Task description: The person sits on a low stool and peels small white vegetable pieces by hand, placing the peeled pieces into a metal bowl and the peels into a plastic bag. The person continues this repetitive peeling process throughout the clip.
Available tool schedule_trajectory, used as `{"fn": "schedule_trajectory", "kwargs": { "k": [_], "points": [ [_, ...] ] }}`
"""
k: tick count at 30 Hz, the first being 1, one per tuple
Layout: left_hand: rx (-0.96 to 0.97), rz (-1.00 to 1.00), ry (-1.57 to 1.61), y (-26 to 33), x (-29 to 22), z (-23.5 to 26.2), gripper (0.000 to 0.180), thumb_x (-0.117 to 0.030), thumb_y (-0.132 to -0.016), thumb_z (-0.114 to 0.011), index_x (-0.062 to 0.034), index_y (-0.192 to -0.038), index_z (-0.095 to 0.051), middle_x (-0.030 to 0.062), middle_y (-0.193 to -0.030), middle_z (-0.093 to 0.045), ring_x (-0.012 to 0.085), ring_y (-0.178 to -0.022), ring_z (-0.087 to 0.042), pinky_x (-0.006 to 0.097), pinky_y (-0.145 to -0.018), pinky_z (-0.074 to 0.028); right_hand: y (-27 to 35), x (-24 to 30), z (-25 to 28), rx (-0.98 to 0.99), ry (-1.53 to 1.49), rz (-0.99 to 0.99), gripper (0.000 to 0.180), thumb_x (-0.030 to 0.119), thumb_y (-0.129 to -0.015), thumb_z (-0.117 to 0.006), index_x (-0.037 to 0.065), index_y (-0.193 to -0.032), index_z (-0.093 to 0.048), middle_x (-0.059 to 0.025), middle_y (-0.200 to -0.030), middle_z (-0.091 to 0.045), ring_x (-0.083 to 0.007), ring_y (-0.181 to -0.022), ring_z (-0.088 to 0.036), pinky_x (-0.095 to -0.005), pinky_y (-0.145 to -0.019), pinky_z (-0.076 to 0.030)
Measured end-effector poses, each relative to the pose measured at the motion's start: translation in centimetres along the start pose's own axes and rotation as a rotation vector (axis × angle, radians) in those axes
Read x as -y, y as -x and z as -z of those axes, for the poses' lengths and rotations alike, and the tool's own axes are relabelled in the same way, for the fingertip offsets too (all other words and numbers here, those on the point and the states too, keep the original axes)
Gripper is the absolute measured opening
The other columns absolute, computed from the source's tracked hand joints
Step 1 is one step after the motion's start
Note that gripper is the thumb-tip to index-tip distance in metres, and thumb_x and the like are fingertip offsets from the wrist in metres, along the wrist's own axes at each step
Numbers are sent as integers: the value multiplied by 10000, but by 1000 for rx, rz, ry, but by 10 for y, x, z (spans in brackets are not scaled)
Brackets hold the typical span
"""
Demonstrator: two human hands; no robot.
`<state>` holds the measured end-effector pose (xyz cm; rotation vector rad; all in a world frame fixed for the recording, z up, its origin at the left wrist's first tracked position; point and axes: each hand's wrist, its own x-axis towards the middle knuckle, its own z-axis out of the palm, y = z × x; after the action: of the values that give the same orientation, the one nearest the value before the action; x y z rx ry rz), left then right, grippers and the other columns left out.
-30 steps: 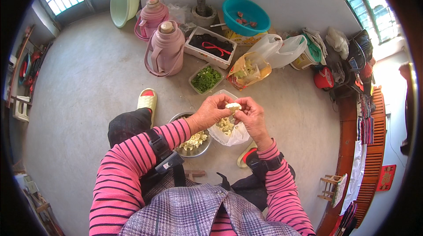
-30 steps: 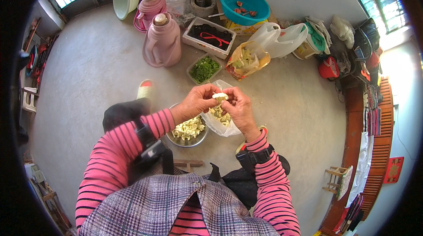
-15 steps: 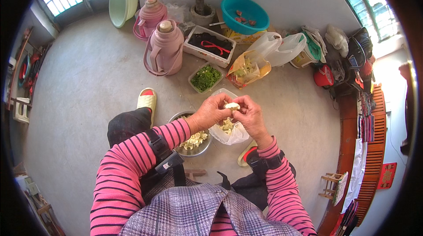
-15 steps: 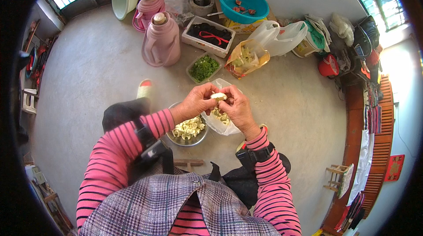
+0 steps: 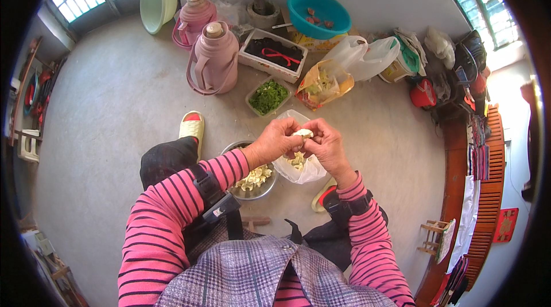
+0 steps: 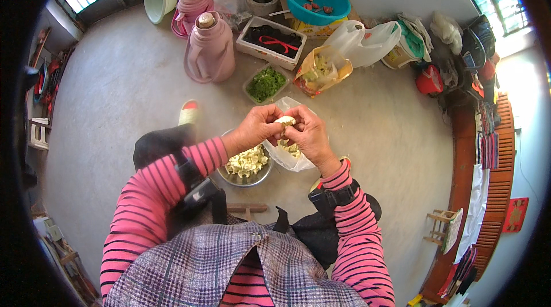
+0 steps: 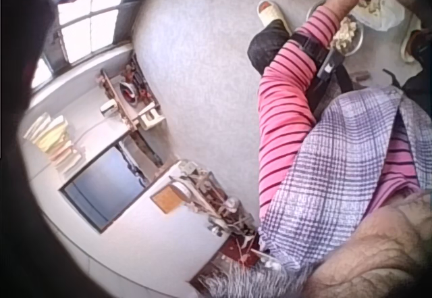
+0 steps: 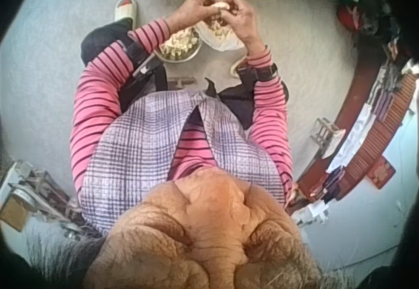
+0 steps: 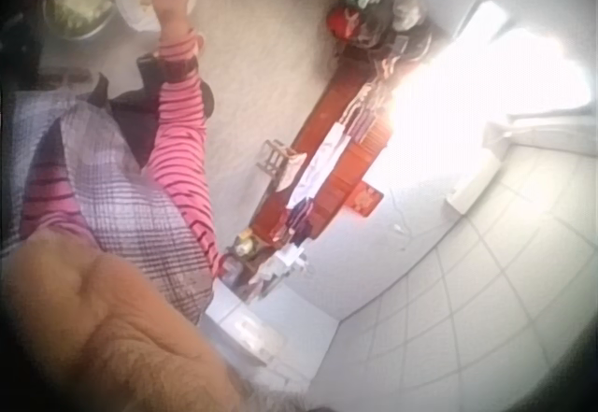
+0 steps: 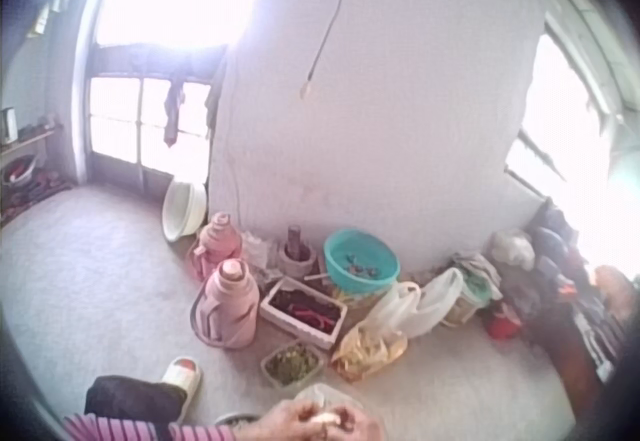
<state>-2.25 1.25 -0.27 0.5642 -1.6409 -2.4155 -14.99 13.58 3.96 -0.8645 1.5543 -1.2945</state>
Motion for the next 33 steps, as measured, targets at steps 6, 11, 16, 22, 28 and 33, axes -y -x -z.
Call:
{"fn": "schedule_trajectory", "kwargs": {
  "k": [6,11,16,22,28,33],
  "points": [
    [2,29,105,1,-1,-2,149,-114,-894,-652,-19,-944,-549,33,-791,-623,85,-676,-608,257,-586,-563,-1,-2,1,-21,-41,-2,241,-54,-846,-572,6,-1076,-531,-61,-921,-657,-113,-756,-675,-237,-598,-569],
    [27,44,92,1,-3,0,155,-118,-895,-651,-16,-952,-550,34,-798,-626,85,-689,-612,270,-607,-579,-1,1,3,-4,-3,-2,237,-57,-839,-579,-1,-1065,-534,-61,-917,-649,-109,-754,-669,-240,-613,-570],
    [30,74,44,0,-1,-1,155,-152,-927,-636,-25,-992,-575,20,-764,-633,90,-650,-623,254,-593,-565,1,4,3,6,84,-21,217,-56,-828,-577,-12,-1037,-536,-58,-908,-634,-100,-751,-658,-242,-625,-563],
    [12,64,54,-2,0,-2,154,-151,-906,-656,-19,-891,-578,27,-740,-625,82,-624,-607,246,-569,-551,2,3,0,-23,90,5,215,-47,-823,-585,-8,-1029,-535,-50,-892,-633,-95,-738,-653,-241,-610,-555],
    [-25,-3,128,0,-3,-7,124,-129,-902,-639,-24,-868,-583,19,-720,-617,74,-612,-597,236,-557,-546,0,-1,-1,-80,-48,33,199,-54,-834,-595,-3,-1019,-538,-55,-873,-638,-95,-725,-656,-232,-609,-564],
    [-25,-41,166,1,-5,-8,91,-101,-899,-624,-20,-893,-581,17,-738,-606,77,-626,-599,241,-578,-558,0,0,-2,-99,-81,34,197,-47,-843,-615,-7,-1021,-540,-56,-877,-642,-98,-729,-660,-232,-613,-571]
  ]
}}
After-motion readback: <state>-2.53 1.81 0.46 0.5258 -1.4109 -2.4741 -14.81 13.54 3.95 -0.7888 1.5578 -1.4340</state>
